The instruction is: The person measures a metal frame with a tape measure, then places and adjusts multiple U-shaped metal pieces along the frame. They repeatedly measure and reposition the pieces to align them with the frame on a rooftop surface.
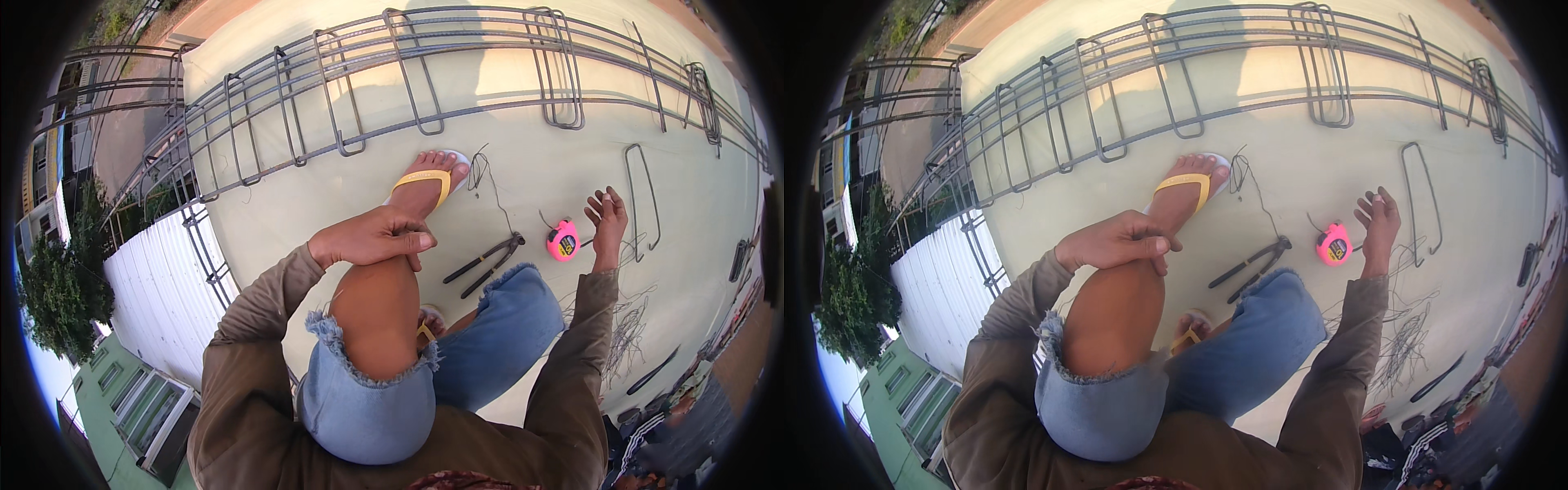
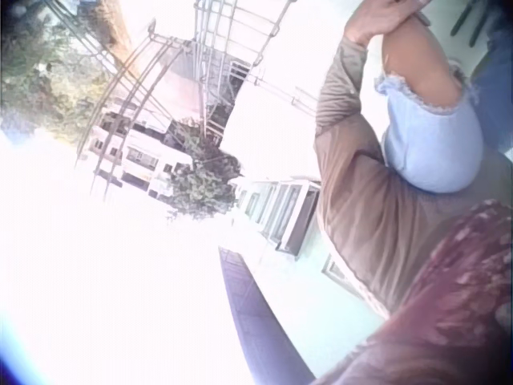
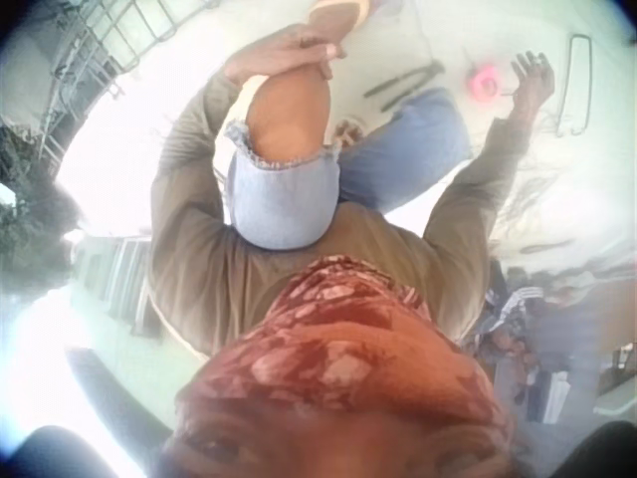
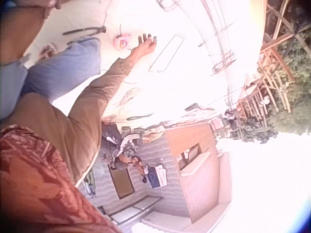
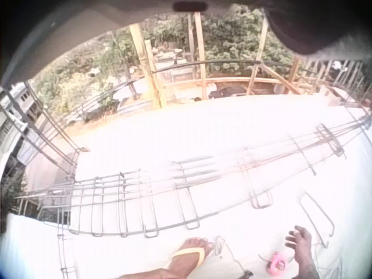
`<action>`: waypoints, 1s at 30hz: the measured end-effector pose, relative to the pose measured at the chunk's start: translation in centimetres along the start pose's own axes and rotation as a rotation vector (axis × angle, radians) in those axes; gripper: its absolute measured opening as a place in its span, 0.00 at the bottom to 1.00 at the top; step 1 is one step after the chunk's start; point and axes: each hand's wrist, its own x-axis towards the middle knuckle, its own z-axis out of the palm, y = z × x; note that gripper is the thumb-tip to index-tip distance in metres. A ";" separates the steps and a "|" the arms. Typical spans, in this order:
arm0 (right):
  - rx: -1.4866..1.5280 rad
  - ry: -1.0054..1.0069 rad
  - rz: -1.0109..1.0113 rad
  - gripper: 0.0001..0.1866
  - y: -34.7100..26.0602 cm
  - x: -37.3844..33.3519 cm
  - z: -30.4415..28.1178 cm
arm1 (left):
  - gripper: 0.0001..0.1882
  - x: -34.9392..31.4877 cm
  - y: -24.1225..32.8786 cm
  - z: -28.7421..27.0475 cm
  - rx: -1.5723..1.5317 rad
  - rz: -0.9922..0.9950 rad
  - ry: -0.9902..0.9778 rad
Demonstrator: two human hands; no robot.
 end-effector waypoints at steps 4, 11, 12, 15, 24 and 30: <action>-0.069 -0.199 -0.237 0.18 -4.3 -3.0 10.1 | 0.25 -2.3 0.1 2.4 -0.099 0.160 0.232; -0.265 -0.632 -0.528 0.16 -9.3 -5.5 26.1 | 0.19 -11.9 -2.4 6.4 -0.407 0.560 0.945; -0.328 -0.660 -0.552 0.16 -9.4 -6.0 27.9 | 0.18 -14.2 -3.1 7.5 -0.379 0.564 1.109; -0.571 -0.773 -0.581 0.18 -10.0 -7.2 32.9 | 0.17 -20.9 -4.1 12.8 -0.354 0.525 1.387; -0.837 -0.779 -0.527 0.25 -5.6 -15.2 43.4 | 0.33 -24.4 -2.2 24.6 0.284 0.512 1.722; -0.629 -0.470 -0.468 0.20 -2.0 -19.1 44.9 | 0.35 -25.1 -3.3 22.2 0.528 0.435 1.661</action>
